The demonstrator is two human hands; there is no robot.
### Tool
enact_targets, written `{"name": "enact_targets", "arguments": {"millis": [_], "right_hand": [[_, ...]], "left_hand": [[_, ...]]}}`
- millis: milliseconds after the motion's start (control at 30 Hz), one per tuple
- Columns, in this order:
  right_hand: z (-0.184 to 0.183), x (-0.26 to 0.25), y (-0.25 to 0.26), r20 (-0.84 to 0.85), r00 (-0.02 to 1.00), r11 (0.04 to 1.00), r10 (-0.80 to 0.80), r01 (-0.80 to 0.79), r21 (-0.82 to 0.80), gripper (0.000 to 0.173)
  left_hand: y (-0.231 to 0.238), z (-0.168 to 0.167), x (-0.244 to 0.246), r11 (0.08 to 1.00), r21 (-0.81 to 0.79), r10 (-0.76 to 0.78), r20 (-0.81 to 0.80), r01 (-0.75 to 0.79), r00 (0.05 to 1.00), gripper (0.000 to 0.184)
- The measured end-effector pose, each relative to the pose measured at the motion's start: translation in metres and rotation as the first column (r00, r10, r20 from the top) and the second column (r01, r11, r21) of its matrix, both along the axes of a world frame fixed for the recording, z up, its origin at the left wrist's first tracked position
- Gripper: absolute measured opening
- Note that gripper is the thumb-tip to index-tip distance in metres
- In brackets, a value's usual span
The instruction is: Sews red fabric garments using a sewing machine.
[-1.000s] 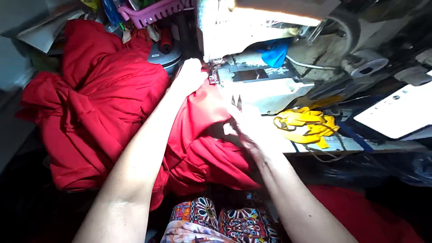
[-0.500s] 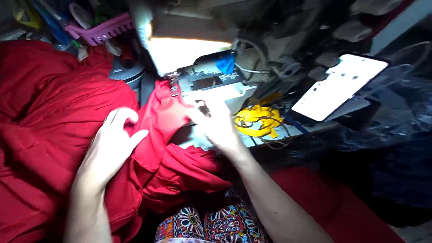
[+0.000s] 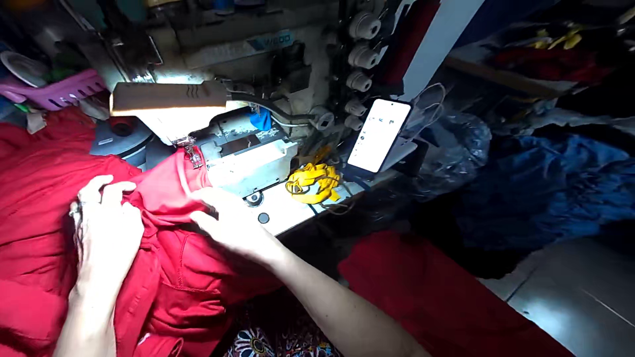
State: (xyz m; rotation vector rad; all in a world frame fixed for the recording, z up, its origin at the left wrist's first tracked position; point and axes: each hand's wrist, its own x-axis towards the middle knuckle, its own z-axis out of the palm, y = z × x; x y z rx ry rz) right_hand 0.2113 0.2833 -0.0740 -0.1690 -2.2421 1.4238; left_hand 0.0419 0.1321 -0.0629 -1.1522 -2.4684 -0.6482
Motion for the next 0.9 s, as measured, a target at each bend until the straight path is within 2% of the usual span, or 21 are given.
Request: {"name": "enact_targets", "arguments": {"millis": [67, 133, 200, 267, 367, 467, 567, 667, 800, 900], "right_hand": [[-0.001, 0.010, -0.002, -0.079, 0.994, 0.987, 0.071, -0.058, 0.153, 0.029], [-0.005, 0.031, 0.002, -0.053, 0.997, 0.973, 0.047, -0.034, 0.228, 0.034], [-0.013, 0.057, 0.021, -0.056, 0.996, 0.976, -0.067, 0.077, 0.204, 0.031], [-0.018, 0.089, 0.056, -0.066, 0.956, 0.932, -0.285, 0.293, 0.213, 0.025], [-0.015, 0.142, 0.122, -0.037, 0.744, 0.730, -0.667, 0.663, 0.165, 0.032], [-0.005, 0.184, 0.182, -0.040, 0.492, 0.485, -0.870, 0.867, 0.115, 0.050], [0.005, 0.200, 0.219, -0.052, 0.404, 0.393, -0.913, 0.907, 0.154, 0.069], [0.014, 0.194, 0.231, -0.005, 0.323, 0.315, -0.946, 0.926, 0.210, 0.081], [0.015, 0.182, 0.240, 0.033, 0.274, 0.274, -0.961, 0.928, 0.252, 0.085], [0.013, 0.180, 0.246, 0.049, 0.269, 0.273, -0.962, 0.929, 0.251, 0.081]], "left_hand": [[0.016, 0.018, 0.020, 0.990, 0.085, -0.112, -0.026, 0.114, 0.993, 0.038], [0.032, 0.028, 0.037, 0.974, 0.098, -0.207, 0.033, 0.203, 0.978, 0.037], [0.046, 0.017, 0.037, 0.966, 0.061, -0.257, 0.083, 0.252, 0.963, 0.037], [0.055, -0.006, 0.028, 0.969, 0.091, -0.231, 0.007, 0.229, 0.973, 0.036], [0.061, -0.016, 0.027, 0.974, 0.137, -0.180, -0.030, 0.183, 0.983, 0.037], [0.063, -0.016, 0.030, 0.961, 0.170, -0.211, -0.058, 0.218, 0.976, 0.042], [0.064, -0.017, 0.026, 0.957, 0.162, -0.229, -0.080, 0.239, 0.970, 0.047], [0.063, -0.021, 0.024, 0.948, 0.197, -0.238, -0.091, 0.251, 0.967, 0.040], [0.060, -0.033, 0.023, 0.947, 0.234, -0.208, -0.080, 0.221, 0.975, 0.041], [0.061, -0.035, 0.023, 0.951, 0.237, -0.179, -0.099, 0.198, 0.979, 0.043]]}}
